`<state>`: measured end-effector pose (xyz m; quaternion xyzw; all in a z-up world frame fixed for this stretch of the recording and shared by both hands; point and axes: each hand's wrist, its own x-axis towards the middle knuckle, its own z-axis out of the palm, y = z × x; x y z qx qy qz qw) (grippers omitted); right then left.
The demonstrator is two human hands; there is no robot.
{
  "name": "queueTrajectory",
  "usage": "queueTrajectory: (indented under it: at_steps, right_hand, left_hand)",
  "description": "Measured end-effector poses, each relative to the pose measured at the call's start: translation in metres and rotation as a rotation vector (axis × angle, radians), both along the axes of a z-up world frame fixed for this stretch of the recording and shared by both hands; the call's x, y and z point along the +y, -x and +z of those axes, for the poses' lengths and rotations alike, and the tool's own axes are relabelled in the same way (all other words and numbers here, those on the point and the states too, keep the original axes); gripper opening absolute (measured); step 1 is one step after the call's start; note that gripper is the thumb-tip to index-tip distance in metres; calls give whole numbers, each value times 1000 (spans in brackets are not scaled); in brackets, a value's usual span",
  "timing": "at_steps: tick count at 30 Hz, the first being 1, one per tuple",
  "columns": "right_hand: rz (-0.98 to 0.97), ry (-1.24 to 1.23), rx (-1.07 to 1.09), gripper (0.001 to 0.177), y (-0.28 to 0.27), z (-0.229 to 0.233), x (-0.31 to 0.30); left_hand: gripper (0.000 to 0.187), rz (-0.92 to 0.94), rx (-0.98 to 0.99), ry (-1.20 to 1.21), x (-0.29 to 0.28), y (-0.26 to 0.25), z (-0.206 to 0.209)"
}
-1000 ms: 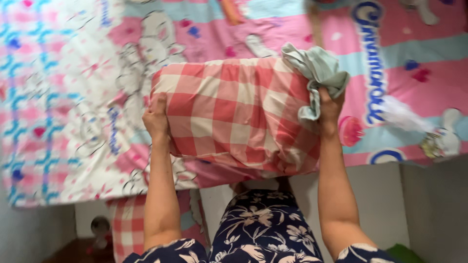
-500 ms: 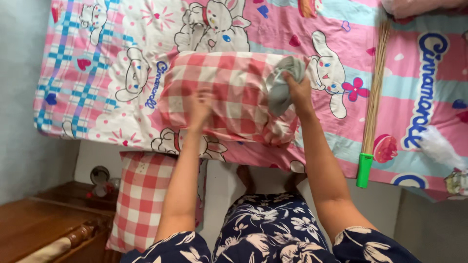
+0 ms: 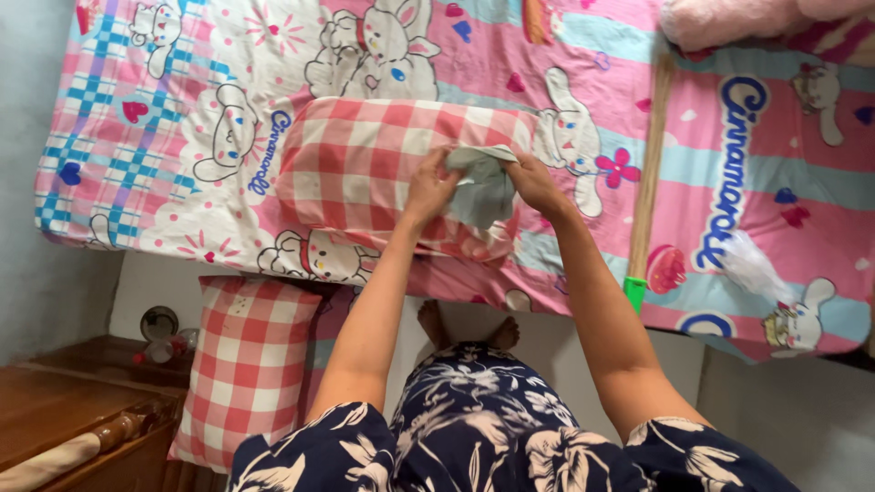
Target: The person hits a pillow with a bundle of sticks and smooths it by hand on a bed, then places a piece of fabric inside a closet and returns to hit the pillow again with the sticks.
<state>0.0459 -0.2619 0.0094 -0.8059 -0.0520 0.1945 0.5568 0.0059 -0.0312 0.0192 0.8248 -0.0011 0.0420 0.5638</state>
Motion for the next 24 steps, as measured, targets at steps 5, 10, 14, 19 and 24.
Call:
queueTrajectory:
  at_steps: [5, 10, 14, 19, 24]
  right_hand:
    - [-145, 36, -172, 25, 23, 44, -36]
    - [-210, 129, -165, 22, 47, 76, -56]
    - [-231, 78, -240, 22, 58, 79, -76]
    - [-144, 95, -181, 24, 65, 67, -94]
    - [-150, -265, 255, 33, 82, 84, -104]
  left_hand:
    - [32, 71, 5, 137, -26, 12, 16]
    - [27, 110, 108, 309, -54, 27, 28]
    - [30, -18, 205, 281, -64, 30, 39]
    - [35, -187, 431, 228, -77, 20, 38]
    - [41, -493, 438, 668, -77, 12, 60]
